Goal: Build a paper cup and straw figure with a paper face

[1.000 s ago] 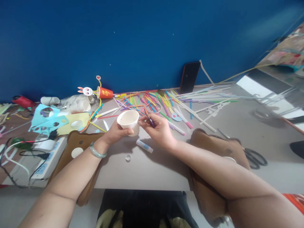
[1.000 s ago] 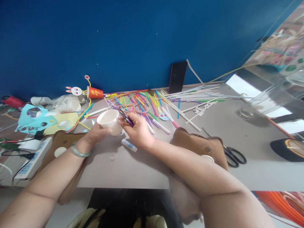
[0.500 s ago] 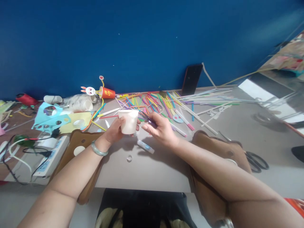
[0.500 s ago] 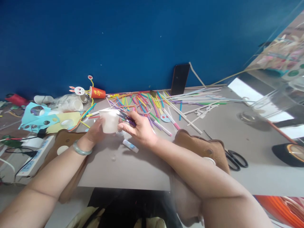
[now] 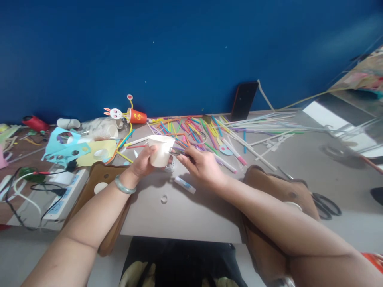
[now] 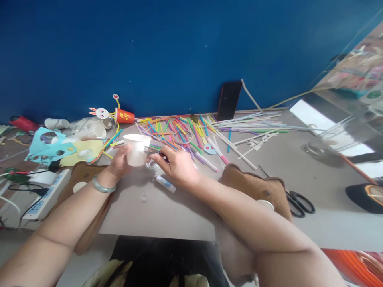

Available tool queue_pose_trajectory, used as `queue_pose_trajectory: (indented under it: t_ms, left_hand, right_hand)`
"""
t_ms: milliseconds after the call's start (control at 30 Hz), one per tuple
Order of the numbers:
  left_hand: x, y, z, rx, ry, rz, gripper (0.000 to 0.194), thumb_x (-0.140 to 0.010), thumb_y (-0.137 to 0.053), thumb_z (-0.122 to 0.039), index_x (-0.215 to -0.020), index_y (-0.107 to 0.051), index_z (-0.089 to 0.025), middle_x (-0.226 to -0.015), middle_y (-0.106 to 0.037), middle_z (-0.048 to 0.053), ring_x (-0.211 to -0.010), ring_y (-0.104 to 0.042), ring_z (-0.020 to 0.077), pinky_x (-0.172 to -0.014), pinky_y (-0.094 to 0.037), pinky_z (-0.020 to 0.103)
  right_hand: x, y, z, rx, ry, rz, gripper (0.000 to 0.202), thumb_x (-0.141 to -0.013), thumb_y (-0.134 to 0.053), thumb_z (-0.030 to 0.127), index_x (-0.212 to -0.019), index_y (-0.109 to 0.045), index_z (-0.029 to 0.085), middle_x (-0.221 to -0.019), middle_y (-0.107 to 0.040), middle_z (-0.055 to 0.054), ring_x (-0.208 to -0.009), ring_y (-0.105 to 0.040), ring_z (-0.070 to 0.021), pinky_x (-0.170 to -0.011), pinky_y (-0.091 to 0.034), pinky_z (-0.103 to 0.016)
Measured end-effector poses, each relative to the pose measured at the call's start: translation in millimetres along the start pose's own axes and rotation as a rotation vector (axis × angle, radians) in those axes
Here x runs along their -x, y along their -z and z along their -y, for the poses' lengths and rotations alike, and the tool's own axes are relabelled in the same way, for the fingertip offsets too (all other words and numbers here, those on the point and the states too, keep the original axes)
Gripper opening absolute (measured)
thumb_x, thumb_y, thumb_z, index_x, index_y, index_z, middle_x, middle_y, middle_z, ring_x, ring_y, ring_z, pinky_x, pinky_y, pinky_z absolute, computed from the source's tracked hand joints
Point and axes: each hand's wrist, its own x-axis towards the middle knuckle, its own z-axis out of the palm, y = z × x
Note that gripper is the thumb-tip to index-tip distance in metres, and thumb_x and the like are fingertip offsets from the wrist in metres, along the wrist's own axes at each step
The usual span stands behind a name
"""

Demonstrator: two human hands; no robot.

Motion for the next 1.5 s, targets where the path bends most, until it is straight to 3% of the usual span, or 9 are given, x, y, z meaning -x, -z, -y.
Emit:
queue_pose_trajectory:
  t_ms: [100, 233, 400, 567, 800, 967, 1233, 1333, 1500]
  left_hand:
    - [0, -1.9, -1, -0.032, -0.051, -0.005, 0.065, -0.074, -0.069, -0.064, -0.117, -0.064, -0.015, -0.092, -0.073, 0.013, -0.086, -0.072, 0.0308, -0.070, -0.056, 0.040]
    - [0, -2.9, -3, -0.128, -0.161, -0.074, 0.062, -0.071, -0.076, -0.056, -0.118, -0.064, -0.018, -0.095, -0.073, 0.011, -0.086, -0.072, 0.0285, -0.072, -0.057, 0.038]
    - [3, -3.1, -3, -0.263, -0.289, -0.152, 0.065, -0.070, -0.078, -0.053, -0.121, -0.063, -0.017, -0.103, -0.073, 0.013, -0.099, -0.069, 0.0298, -0.078, -0.055, 0.036]
    - [3, 2.5, -4, -0.264, -0.234, -0.097, 0.063, -0.076, -0.070, -0.060, -0.122, -0.064, -0.018, -0.089, -0.074, 0.011, -0.090, -0.070, 0.0308, -0.067, -0.054, 0.036]
    - [2, 8.8, -7, -0.220, -0.222, -0.052, 0.058, -0.075, -0.073, -0.058, -0.116, -0.064, -0.017, -0.079, -0.072, 0.008, -0.077, -0.071, 0.0261, -0.066, -0.054, 0.033]
    - [-1, 16.2, -3, -0.282, -0.237, 0.021, 0.058, -0.080, -0.066, -0.060, -0.117, -0.062, -0.015, -0.081, -0.072, 0.010, -0.076, -0.071, 0.0256, -0.056, -0.051, 0.029]
    - [-3, 25.5, -2, -0.469, -0.309, -0.057, 0.058, -0.076, -0.071, -0.057, -0.114, -0.066, -0.013, -0.104, -0.072, 0.015, -0.101, -0.067, 0.0298, -0.086, -0.055, 0.037]
    - [-2, 20.7, -6, -0.439, -0.283, -0.043, 0.059, -0.076, -0.070, -0.058, -0.115, -0.065, -0.014, -0.097, -0.073, 0.013, -0.096, -0.068, 0.0294, -0.080, -0.055, 0.037]
    - [-2, 19.4, -11, -0.348, -0.174, 0.101, 0.057, -0.080, -0.062, -0.061, -0.111, -0.067, -0.014, -0.083, -0.072, 0.013, -0.082, -0.069, 0.0289, -0.071, -0.055, 0.038]
  right_hand:
    - [0, 0, 3, -0.024, -0.016, -0.004, 0.043, -0.097, -0.047, 0.056, -0.078, -0.060, 0.021, -0.056, -0.047, 0.002, -0.050, -0.038, -0.0118, -0.055, -0.026, -0.026]
    - [0, 0, 6, -0.080, -0.052, 0.000, 0.041, -0.097, -0.048, 0.054, -0.074, -0.058, 0.021, -0.056, -0.046, 0.002, -0.051, -0.036, -0.0111, -0.054, -0.026, -0.026]
    - [-1, -1, 7, -0.148, -0.092, 0.008, 0.043, -0.096, -0.050, 0.053, -0.069, -0.054, 0.020, -0.057, -0.048, 0.002, -0.052, -0.037, -0.0098, -0.053, -0.027, -0.026]
    - [-3, 3, 10, -0.160, -0.093, 0.074, 0.045, -0.097, -0.051, 0.051, -0.064, -0.050, 0.020, -0.054, -0.042, 0.004, -0.052, -0.034, -0.0097, -0.052, -0.026, -0.025]
    - [-3, 7, 12, -0.103, -0.084, 0.098, 0.043, -0.097, -0.052, 0.049, -0.066, -0.053, 0.020, -0.054, -0.042, 0.004, -0.052, -0.033, -0.0099, -0.055, -0.025, -0.027]
    - [-2, 7, 12, -0.072, -0.086, 0.121, 0.044, -0.098, -0.050, 0.050, -0.067, -0.054, 0.019, -0.054, -0.042, 0.004, -0.052, -0.034, -0.0097, -0.054, -0.023, -0.026]
    - [-2, 6, 9, 0.126, -0.030, 0.093, 0.041, -0.098, -0.050, 0.052, -0.073, -0.057, 0.020, -0.056, -0.047, 0.002, -0.050, -0.037, -0.0118, -0.053, -0.024, -0.027]
    - [-4, 7, 7, 0.031, -0.012, 0.132, 0.042, -0.099, -0.049, 0.050, -0.070, -0.055, 0.020, -0.055, -0.046, 0.003, -0.051, -0.037, -0.0109, -0.053, -0.026, -0.026]
    - [-8, 10, 1, -0.110, 0.040, 0.206, 0.045, -0.099, -0.048, 0.052, -0.069, -0.057, 0.019, -0.057, -0.048, 0.003, -0.053, -0.040, -0.0096, -0.053, -0.029, -0.024]
